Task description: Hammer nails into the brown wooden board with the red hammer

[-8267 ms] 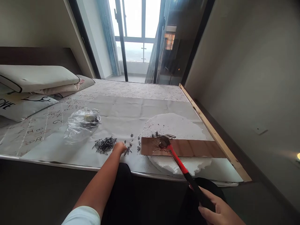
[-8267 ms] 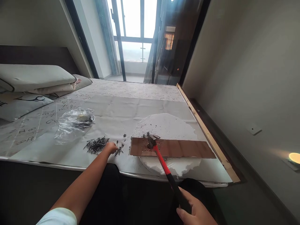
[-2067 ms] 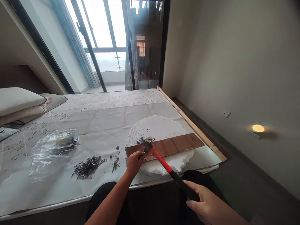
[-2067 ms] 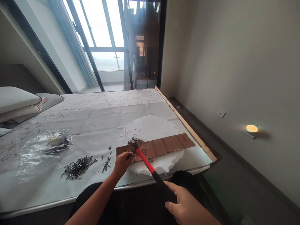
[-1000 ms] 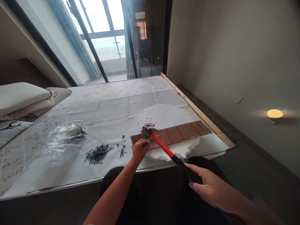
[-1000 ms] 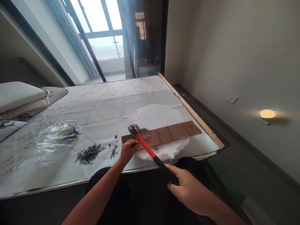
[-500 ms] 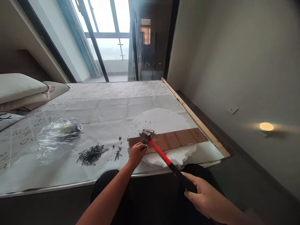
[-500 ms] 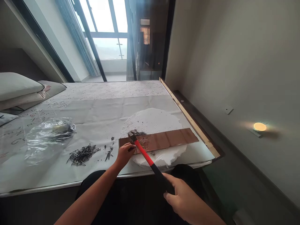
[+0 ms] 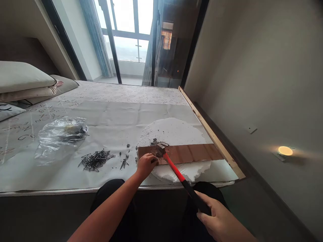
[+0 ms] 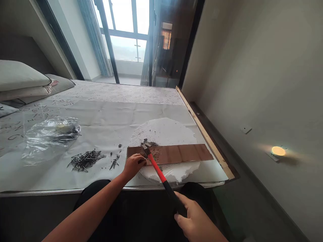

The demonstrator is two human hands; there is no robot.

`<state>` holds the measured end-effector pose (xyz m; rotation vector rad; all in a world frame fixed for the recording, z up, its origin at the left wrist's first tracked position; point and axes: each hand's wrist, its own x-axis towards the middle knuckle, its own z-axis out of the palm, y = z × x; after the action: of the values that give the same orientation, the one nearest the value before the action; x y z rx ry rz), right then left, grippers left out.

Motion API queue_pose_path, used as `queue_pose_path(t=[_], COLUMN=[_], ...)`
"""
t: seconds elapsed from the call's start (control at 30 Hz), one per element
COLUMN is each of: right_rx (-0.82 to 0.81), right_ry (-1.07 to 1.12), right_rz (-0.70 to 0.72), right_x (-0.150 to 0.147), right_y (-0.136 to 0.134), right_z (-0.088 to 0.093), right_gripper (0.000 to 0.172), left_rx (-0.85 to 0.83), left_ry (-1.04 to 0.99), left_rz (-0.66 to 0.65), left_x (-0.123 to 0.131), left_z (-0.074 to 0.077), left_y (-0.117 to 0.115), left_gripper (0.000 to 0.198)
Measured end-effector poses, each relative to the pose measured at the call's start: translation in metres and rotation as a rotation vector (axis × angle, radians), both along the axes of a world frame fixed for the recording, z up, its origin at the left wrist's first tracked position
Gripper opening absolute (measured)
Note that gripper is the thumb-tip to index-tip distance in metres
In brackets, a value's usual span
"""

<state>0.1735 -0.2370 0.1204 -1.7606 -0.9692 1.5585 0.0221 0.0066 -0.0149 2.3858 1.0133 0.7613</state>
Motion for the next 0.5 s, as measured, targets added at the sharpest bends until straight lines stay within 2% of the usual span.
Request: queue_pose_path(t=[0.13,0.27,0.37,0.5], right_rx=[0.007,-0.029,-0.034,0.013], right_ry=[-0.054,-0.057,-0.026,-0.008], right_rz=[-0.006,0.008,0.037,0.019], right_x=[0.003,0.001,-0.003,-0.005], right_y=[-0.005,-0.002,0.002,0.001], right_z=[0.0,-0.007,-0.011,-0.011], right_gripper=[0.061,0.061,0.058,0.058], left_rx=[-0.04,-0.145,-0.188,-0.135], left_ry=[-0.034,-0.201,-0.318,-0.397], left_rz=[-0.024,-0.038,0.043,0.178], left_x=[-0.001,-0.009,-0.016,-0.028], left_z=[0.001,0.012,0.024,0.036], left_y=[0.001,0.0,-0.001,0.01], left_gripper=[0.01,0.019,0.026,0.026])
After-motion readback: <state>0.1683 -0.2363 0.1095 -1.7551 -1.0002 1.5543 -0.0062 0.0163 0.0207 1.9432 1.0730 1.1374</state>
